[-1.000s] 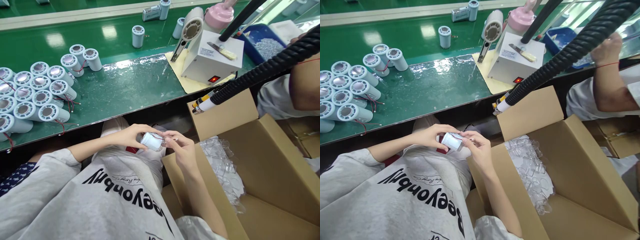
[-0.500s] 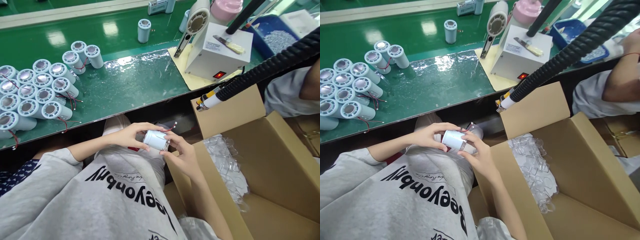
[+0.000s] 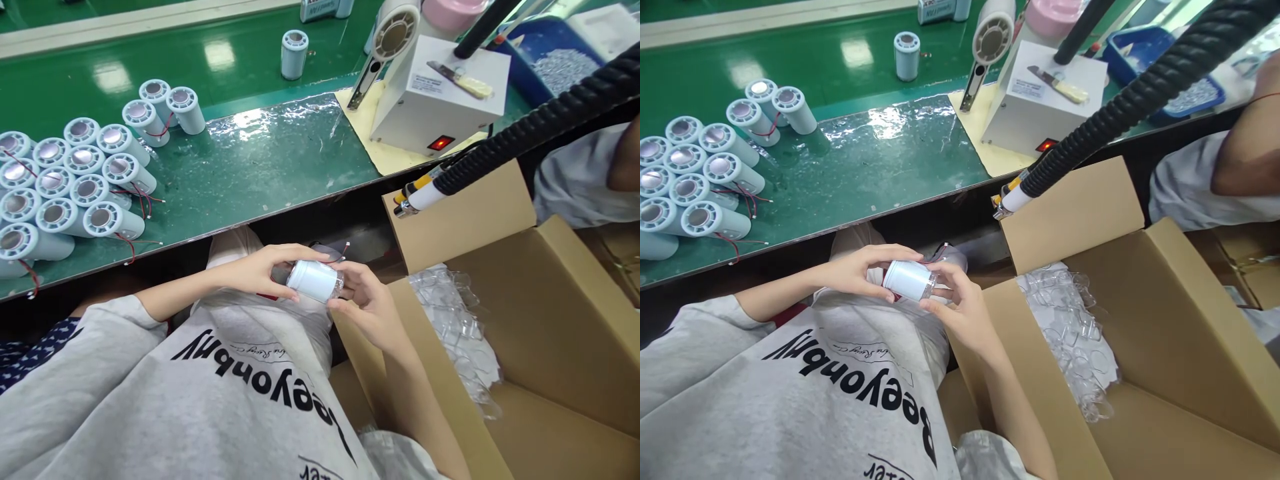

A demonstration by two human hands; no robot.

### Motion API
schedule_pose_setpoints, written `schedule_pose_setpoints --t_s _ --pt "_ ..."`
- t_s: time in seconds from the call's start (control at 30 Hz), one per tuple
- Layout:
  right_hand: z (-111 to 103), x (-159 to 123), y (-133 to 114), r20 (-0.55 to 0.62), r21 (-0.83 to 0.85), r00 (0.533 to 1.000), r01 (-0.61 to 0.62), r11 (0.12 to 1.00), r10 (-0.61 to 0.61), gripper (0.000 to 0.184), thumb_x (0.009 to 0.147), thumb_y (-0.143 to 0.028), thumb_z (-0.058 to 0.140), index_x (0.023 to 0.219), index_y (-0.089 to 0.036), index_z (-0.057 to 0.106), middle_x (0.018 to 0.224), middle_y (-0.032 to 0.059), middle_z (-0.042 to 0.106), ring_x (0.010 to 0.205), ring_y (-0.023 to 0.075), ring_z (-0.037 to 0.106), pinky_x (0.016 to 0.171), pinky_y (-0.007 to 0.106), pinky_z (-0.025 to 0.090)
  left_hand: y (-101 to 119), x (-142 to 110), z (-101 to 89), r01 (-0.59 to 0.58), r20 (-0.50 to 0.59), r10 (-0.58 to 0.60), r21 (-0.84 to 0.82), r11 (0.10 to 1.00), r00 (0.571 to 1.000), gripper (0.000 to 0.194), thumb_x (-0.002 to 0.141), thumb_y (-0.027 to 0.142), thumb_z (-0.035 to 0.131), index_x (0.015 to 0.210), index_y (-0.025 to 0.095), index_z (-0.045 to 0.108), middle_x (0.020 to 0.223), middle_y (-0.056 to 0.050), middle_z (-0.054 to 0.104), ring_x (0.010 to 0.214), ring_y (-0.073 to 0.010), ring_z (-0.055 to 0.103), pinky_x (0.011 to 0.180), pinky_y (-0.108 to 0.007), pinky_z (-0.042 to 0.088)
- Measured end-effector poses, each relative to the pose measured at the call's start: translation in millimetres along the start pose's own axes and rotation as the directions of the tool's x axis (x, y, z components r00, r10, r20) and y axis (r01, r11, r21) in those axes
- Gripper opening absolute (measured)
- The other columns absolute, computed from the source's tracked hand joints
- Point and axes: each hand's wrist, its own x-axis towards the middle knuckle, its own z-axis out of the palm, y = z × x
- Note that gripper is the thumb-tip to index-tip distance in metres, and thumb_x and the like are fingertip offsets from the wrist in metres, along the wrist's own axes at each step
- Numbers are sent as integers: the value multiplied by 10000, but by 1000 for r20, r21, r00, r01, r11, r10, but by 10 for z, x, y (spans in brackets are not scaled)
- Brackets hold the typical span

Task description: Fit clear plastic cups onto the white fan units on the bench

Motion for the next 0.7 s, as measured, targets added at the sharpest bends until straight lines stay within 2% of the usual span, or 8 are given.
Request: schedule_pose_setpoints --t_s 0.2,0.33,0.47,0.57,0.7 --pt "13 30 25 10 146 999 -34 989 32 449 789 -469 861 1147 -286 661 1150 49 716 951 202 712 775 305 618 -22 7 17 22 -7 -23 -29 999 1000 708 774 278 860 1437 287 613 1516 -126 580 1360 -303 588 1075 -407 531" --pt "-4 109 203 -61 261 997 -31 965 48 463 758 -482 872 1116 -277 660 1060 39 734 906 198 701 787 319 616 -156 144 17 103 -23 -109 -195 975 994 798 714 221 887 1455 262 593 1527 -137 576 1374 -307 586 1125 -438 499" --pt "-95 248 479 -221 413 968 -18 911 119 540 673 -554 892 1068 -277 649 1019 29 730 874 212 700 722 360 652 -356 512 -4 200 -45 -229 -346 917 972 891 634 221 921 1455 158 579 1504 -189 589 1352 -334 609 1136 -462 490" --pt "-217 379 650 -330 536 932 54 843 150 582 607 -577 920 1029 -278 653 989 9 733 818 203 717 692 369 666 -448 898 -20 229 -55 -266 -362 904 962 893 586 253 943 1400 97 613 1448 -206 631 1342 -348 613 1138 -478 484" --pt "-384 565 800 -399 624 904 145 767 154 625 590 -631 914 1028 -274 645 958 2 764 747 205 752 688 365 665 -445 1387 -37 230 -44 -259 -333 914 965 824 542 327 968 1276 70 694 1279 -183 732 1241 -341 671 1132 -510 477"
